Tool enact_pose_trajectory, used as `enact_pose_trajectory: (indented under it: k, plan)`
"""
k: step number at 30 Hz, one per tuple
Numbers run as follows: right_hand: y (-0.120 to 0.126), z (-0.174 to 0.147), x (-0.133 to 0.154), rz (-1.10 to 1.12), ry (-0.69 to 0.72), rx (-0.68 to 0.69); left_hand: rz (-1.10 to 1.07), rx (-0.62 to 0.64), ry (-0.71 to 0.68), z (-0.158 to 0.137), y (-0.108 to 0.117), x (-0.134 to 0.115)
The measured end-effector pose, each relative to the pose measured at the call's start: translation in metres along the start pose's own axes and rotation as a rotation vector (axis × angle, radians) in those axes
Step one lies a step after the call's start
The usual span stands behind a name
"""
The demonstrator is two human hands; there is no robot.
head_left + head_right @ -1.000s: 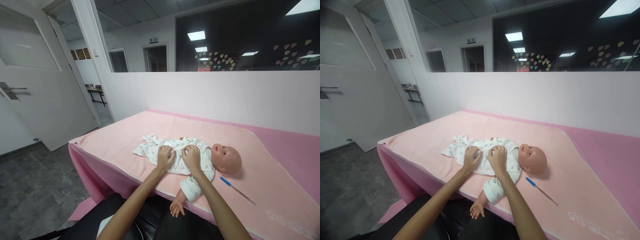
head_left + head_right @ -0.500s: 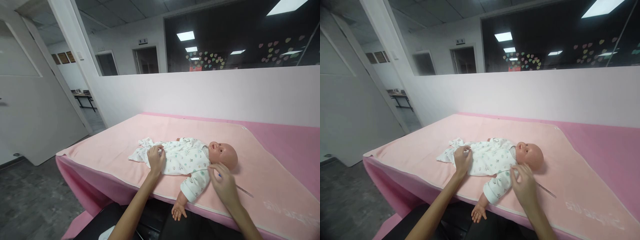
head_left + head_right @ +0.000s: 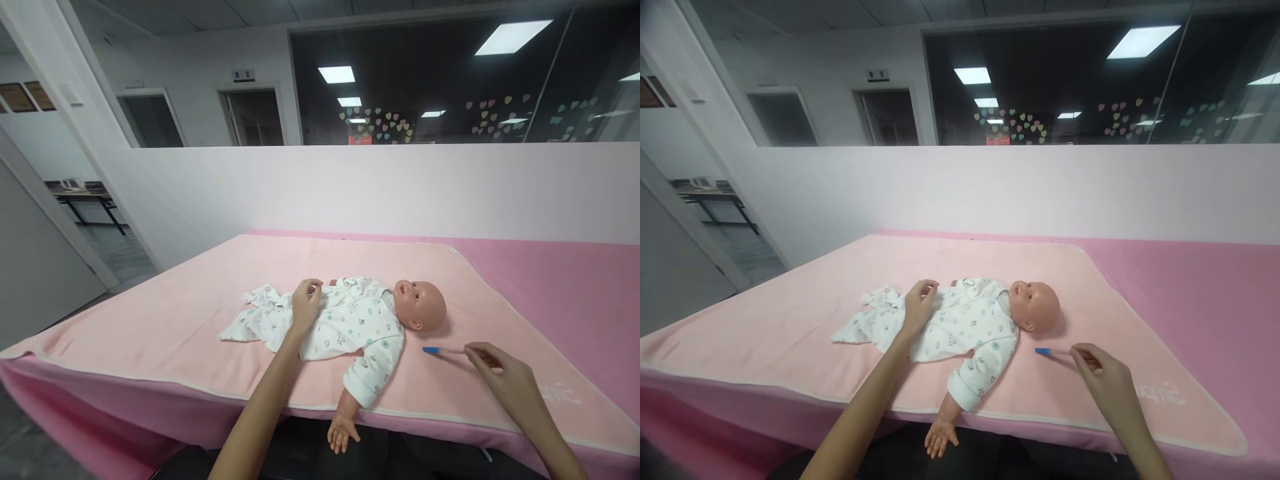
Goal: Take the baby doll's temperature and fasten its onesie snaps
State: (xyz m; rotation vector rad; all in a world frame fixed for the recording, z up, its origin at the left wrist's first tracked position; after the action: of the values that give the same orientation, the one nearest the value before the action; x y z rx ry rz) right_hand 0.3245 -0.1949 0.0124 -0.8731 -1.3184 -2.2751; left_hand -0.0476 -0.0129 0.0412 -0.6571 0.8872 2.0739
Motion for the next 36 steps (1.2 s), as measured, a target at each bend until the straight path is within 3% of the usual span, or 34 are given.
enact_pose_trajectory:
  k: [4, 11, 13, 15, 18, 21, 23, 25, 27, 30, 33, 36]
  plan:
    - [-0.015, 0.017, 0.026, 0.106, -0.022, 0.031, -0.048, 0.016, 0.011, -0.005, 0.002, 0.0]
    - [-0.07, 0.02, 0.048, 0.074, -0.068, 0.277, -0.031, 0.049, 0.01, -0.005, 0.0, -0.002]
    - [-0.071, 0.02, 0.054, 0.063, -0.016, 0.31, -0.002, 0.084, -0.033, -0.007, -0.001, -0.006]
    - [-0.065, 0.026, 0.066, 0.139, 0.004, 0.431, 0.023, 0.101, -0.061, -0.008, -0.002, -0.01]
    - [-0.038, 0.051, 0.109, 0.339, 0.097, 0.636, 0.038, 0.108, -0.068, -0.008, -0.002, -0.012]
    - [0.008, 0.085, 0.17, 0.444, 0.344, 0.403, 0.044, 0.117, -0.059, -0.009, -0.003, -0.011]
    - [0.016, 0.091, 0.202, 0.445, 0.427, 0.331, 0.037, 0.106, -0.045, -0.009, -0.003, -0.01]
    - [0.006, 0.084, 0.222, 0.42, 0.466, 0.37, 0.021, 0.092, -0.028, -0.01, -0.002, -0.008]
    - [-0.008, 0.07, 0.237, 0.387, 0.553, 0.493, 0.011, 0.091, -0.011, -0.01, -0.003, -0.006]
    - [-0.017, 0.059, 0.247, 0.356, 0.671, 0.551, 0.018, 0.118, -0.001, -0.01, -0.005, -0.004]
    - [-0.014, 0.067, 0.242, 0.3, 0.659, 0.343, 0.016, 0.132, -0.003, -0.01, -0.006, -0.004]
    - [-0.014, 0.072, 0.227, 0.24, 0.637, 0.244, 0.02, 0.164, -0.01, -0.009, -0.008, -0.003]
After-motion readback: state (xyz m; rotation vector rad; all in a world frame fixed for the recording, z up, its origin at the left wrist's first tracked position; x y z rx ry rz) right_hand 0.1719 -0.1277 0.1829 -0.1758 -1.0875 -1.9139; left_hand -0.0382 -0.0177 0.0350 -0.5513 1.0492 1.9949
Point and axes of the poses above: each hand's wrist, its own z-axis towards the middle knuckle, its own y-axis out of the back of the hand, x = y × z, the point moved 6 cm from there along z, towards the middle knuckle, and after that the axes turned 1 degree about -x, right-handed, at the moved point
